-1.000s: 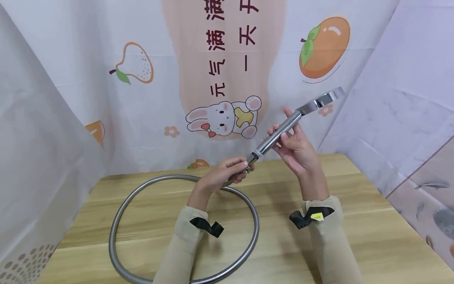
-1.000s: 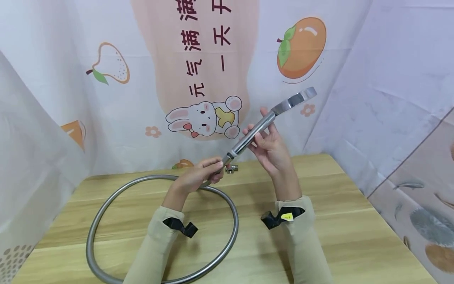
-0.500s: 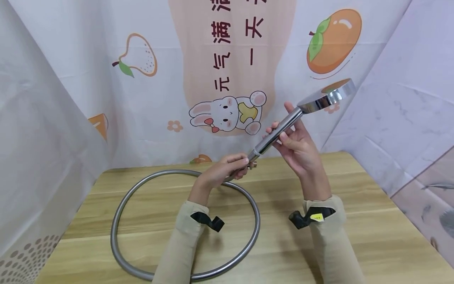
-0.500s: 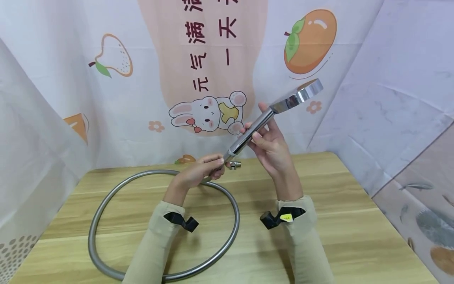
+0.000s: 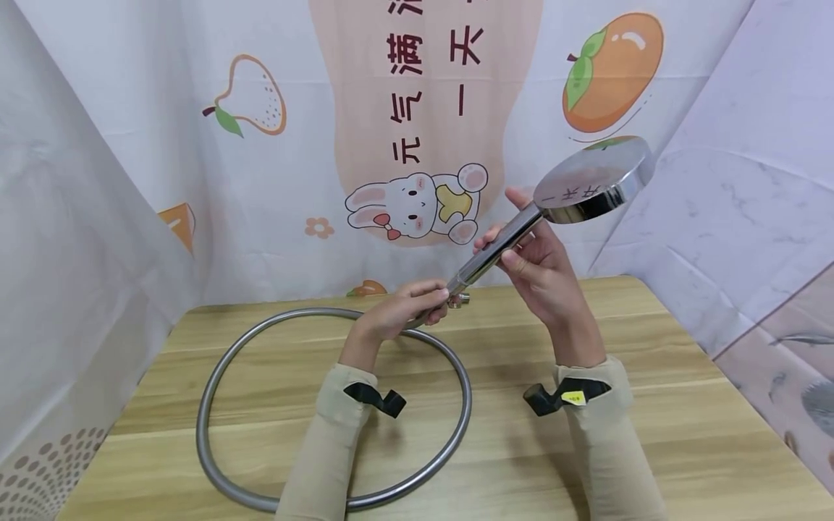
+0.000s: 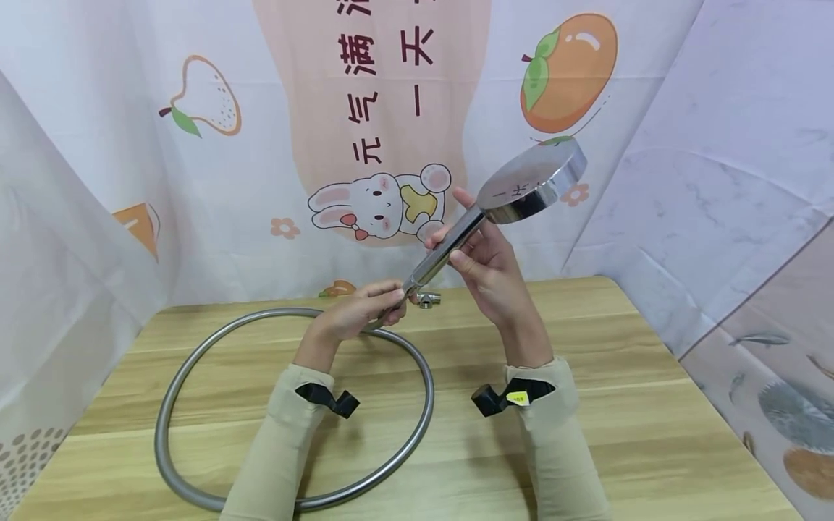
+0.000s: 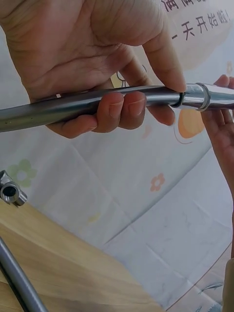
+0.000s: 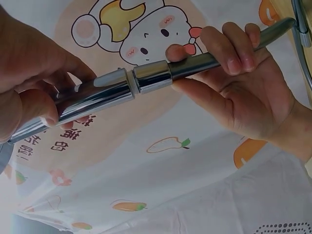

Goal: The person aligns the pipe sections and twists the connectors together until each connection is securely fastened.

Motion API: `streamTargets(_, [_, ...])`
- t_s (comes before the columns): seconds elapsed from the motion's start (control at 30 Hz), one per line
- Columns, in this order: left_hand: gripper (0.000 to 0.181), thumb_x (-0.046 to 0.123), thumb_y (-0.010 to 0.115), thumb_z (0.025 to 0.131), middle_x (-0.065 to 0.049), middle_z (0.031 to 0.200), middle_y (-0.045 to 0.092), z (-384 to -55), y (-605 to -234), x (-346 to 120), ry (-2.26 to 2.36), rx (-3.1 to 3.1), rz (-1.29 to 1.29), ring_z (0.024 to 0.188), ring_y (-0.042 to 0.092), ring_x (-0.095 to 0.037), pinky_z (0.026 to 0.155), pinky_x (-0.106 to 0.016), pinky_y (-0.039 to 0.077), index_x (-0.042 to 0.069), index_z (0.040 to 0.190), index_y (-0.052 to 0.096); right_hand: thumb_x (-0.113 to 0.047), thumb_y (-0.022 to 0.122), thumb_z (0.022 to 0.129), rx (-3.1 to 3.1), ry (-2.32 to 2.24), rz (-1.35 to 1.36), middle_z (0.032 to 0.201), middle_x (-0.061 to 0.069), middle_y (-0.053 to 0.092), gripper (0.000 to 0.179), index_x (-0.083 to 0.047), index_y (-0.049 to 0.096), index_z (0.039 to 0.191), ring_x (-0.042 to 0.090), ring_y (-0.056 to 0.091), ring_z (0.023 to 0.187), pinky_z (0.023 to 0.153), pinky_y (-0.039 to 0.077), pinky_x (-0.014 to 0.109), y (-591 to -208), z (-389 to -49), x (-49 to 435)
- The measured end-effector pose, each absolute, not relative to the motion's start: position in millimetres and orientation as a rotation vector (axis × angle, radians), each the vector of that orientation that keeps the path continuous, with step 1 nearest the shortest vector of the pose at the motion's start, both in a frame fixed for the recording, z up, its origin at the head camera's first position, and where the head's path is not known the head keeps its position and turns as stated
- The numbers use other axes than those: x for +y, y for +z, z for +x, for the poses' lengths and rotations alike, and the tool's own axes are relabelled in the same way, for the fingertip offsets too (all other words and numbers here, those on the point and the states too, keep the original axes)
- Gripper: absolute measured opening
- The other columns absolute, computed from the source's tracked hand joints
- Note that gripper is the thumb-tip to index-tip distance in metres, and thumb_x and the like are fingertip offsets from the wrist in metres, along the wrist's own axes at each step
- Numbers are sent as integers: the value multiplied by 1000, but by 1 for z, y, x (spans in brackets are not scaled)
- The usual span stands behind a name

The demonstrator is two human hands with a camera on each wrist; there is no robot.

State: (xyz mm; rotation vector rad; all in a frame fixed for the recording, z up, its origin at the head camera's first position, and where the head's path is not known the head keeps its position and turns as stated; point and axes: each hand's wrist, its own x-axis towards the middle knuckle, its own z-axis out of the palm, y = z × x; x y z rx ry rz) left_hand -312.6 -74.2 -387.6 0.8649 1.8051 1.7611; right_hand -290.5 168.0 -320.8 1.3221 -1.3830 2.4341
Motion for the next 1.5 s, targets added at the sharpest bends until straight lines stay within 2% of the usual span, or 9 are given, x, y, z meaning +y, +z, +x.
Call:
streamTargets(0.17, [38,20,42,111,0,80,46,-314,-387,-74,1734,1821,862,72,40,-14,70,-27,34,-6,133,59,18,46,97,-1367,2398,1371,115,13,68,69,-5,27,160,27,67,113,107,51,40,-319,-292,168])
streamTargets(0.4, [44,32,45,109,0,81,47,-314,-386,-73,1711,1887,901,72,42,-14,70,-28,37,-3,130,62,16,50,97,-1418,2334,1393,114,12,69,68,-5,30,159,26,67,112,106,51,39,-318,-292,167])
streamTargets(0.57, [34,20,43,111,-2,87,60,-314,-388,-72,1761,1866,935,84,56,-16,82,-27,49,-5,120,63,14,52,97,-1440,2293,1385,113,11,69,67,-3,30,158,26,68,112,106,51,38,-319,-290,166])
streamTargets(0.67, [30,15,43,110,-3,95,64,-313,-388,-70,1815,1870,949,93,60,-18,90,-31,51,-8,113,62,15,51,97,-1447,2294,1371,113,11,69,66,-4,32,157,25,68,112,107,50,38,-318,-289,166])
streamTargets(0.87, [31,19,49,109,2,87,56,-311,-389,-67,1877,1922,890,84,49,-15,78,-29,41,-8,117,62,14,52,97,-1422,2301,1369,114,11,68,64,-4,34,157,26,67,112,108,50,39,-318,-288,166])
streamTargets(1.07, [60,46,54,99,2,80,46,-309,-389,-66,1865,1950,939,72,41,-12,67,-25,34,-7,125,63,12,54,97,-1403,2286,1379,114,12,68,65,-3,33,157,26,68,112,107,51,38,-318,-287,167])
streamTargets(1.17, [65,53,53,96,3,78,43,-308,-389,-65,1855,1952,966,69,38,-12,64,-25,32,-5,124,64,13,52,97,-1413,2266,1369,114,12,68,65,-3,33,157,26,68,112,106,51,38,-318,-288,168])
streamTargets(1.33, [67,57,50,96,3,76,39,-309,-388,-63,1841,1963,970,67,36,-14,63,-27,29,-2,122,66,11,50,99,-1477,2206,1328,115,12,68,62,-3,33,157,24,68,113,106,51,38,-316,-287,169])
streamTargets(1.5, [65,50,46,100,3,73,40,-310,-388,-63,1839,1928,974,65,35,-13,61,-25,28,-9,122,64,0,53,101,-1620,2149,1251,117,9,69,57,-6,35,156,21,67,114,104,53,36,-314,-283,170])
